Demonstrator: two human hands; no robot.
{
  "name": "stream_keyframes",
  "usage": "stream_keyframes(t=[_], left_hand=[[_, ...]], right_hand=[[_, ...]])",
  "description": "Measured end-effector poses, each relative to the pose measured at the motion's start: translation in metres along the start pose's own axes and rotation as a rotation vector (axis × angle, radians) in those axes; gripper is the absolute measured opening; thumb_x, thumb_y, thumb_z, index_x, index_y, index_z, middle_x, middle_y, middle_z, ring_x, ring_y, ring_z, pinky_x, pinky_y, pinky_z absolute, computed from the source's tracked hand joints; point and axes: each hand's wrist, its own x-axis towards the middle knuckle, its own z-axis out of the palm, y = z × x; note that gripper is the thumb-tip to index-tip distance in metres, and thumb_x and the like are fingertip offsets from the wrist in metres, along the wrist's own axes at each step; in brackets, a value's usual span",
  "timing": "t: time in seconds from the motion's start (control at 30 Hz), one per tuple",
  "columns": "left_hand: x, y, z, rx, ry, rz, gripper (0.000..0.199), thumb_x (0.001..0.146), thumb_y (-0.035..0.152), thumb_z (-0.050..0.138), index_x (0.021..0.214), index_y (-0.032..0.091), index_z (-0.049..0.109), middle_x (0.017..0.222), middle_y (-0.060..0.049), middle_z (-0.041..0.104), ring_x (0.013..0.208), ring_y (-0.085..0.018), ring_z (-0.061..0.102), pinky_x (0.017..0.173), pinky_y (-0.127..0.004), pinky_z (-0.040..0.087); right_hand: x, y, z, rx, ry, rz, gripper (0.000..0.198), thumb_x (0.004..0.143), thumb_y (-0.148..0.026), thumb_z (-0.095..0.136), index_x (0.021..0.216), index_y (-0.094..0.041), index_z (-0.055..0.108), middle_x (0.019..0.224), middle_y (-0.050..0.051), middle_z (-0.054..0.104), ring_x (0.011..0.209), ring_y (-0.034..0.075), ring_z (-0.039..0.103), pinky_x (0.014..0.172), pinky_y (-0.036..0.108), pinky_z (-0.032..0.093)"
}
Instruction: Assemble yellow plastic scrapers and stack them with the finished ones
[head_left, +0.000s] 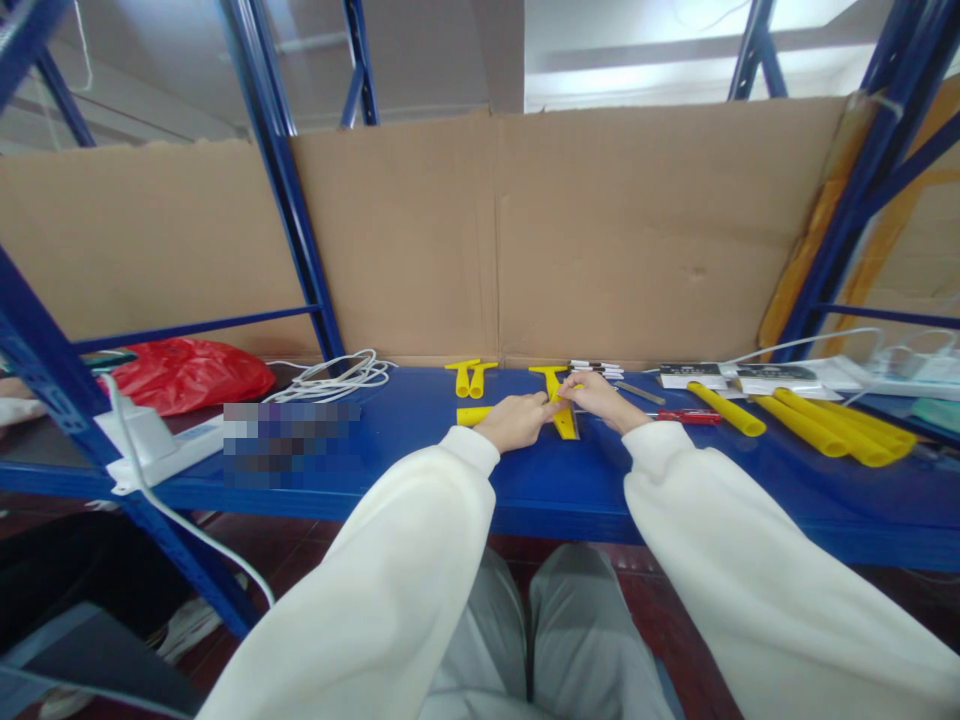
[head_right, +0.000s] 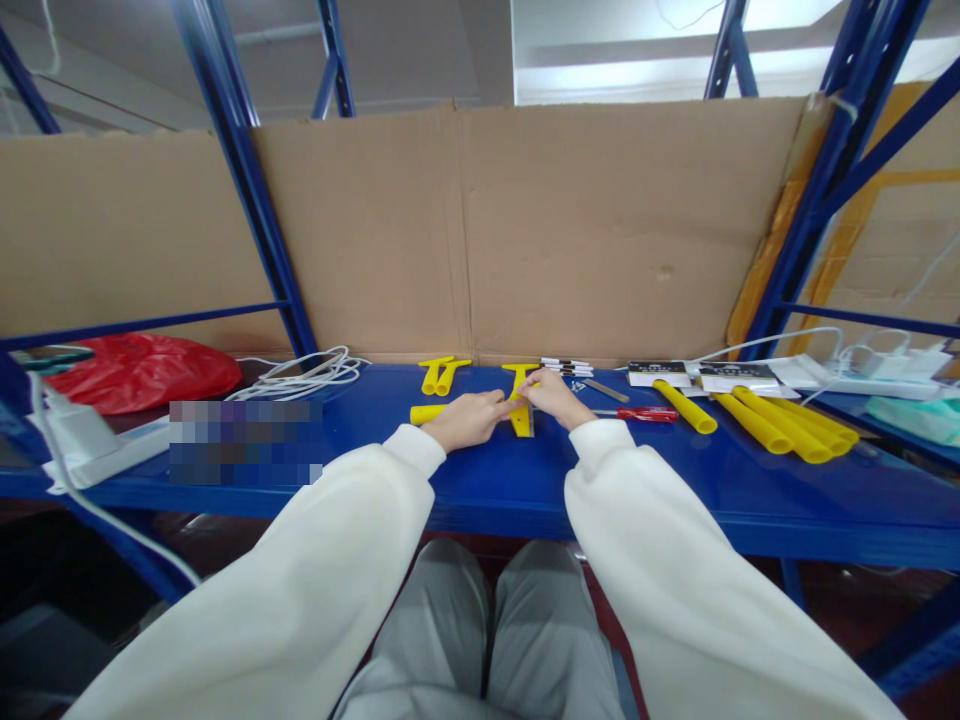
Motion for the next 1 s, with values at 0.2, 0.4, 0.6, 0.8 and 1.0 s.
stream_keyframes(t=[0.2, 0.4, 0.6, 0.8, 1.0], left_hand=[[0.000, 0.001, 0.000, 0.003, -0.005, -0.017, 0.050, 0.099, 0.016, 0.035, 0.148, 0.022, 0.041, 0.109, -0.013, 0.061, 0.101, -0.025, 0.065, 0.078, -0.033, 0.054], [0.000, 0.002, -0.001, 0.013, -0.005, -0.017, 0.053, 0.097, 0.014, 0.037, 0.149, 0.022, 0.039, 0.108, -0.012, 0.061, 0.100, -0.024, 0.065, 0.079, -0.033, 0.054], [0.001, 0.002, -0.001, 0.017, -0.004, -0.016, 0.052, 0.097, 0.013, 0.036, 0.148, 0.022, 0.040, 0.108, -0.012, 0.061, 0.100, -0.024, 0.066, 0.080, -0.034, 0.053], [0.001, 0.002, -0.001, 0.028, -0.015, -0.015, 0.052, 0.097, 0.013, 0.035, 0.148, 0.022, 0.039, 0.108, -0.012, 0.061, 0.101, -0.024, 0.066, 0.081, -0.032, 0.052], [0.001, 0.001, 0.000, 0.054, -0.001, 0.016, 0.054, 0.096, 0.010, 0.036, 0.148, 0.022, 0.040, 0.110, -0.013, 0.062, 0.104, -0.024, 0.066, 0.082, -0.033, 0.052]], right_hand=[[-0.005, -0.005, 0.005, 0.030, 0.053, 0.064, 0.012, 0.062, -0.013, 0.058, 0.052, -0.019, 0.061, 0.061, 0.000, 0.064, 0.068, 0.017, 0.061, 0.072, 0.030, 0.049], [-0.004, 0.002, 0.008, 0.101, 0.060, 0.085, 0.006, 0.063, -0.018, 0.060, 0.057, -0.019, 0.061, 0.062, 0.000, 0.063, 0.066, 0.017, 0.060, 0.068, 0.029, 0.050], [-0.003, 0.005, 0.008, 0.106, 0.042, 0.077, 0.005, 0.063, -0.018, 0.061, 0.058, -0.018, 0.062, 0.061, 0.000, 0.064, 0.064, 0.015, 0.059, 0.065, 0.028, 0.050], [-0.005, -0.001, 0.005, 0.139, 0.017, 0.095, 0.006, 0.063, -0.016, 0.062, 0.058, -0.019, 0.062, 0.063, 0.000, 0.064, 0.068, 0.016, 0.060, 0.071, 0.030, 0.051], [0.002, 0.007, 0.001, 0.160, -0.056, 0.082, 0.007, 0.062, -0.017, 0.066, 0.057, -0.019, 0.061, 0.065, 0.000, 0.065, 0.071, 0.016, 0.062, 0.077, 0.032, 0.052]])
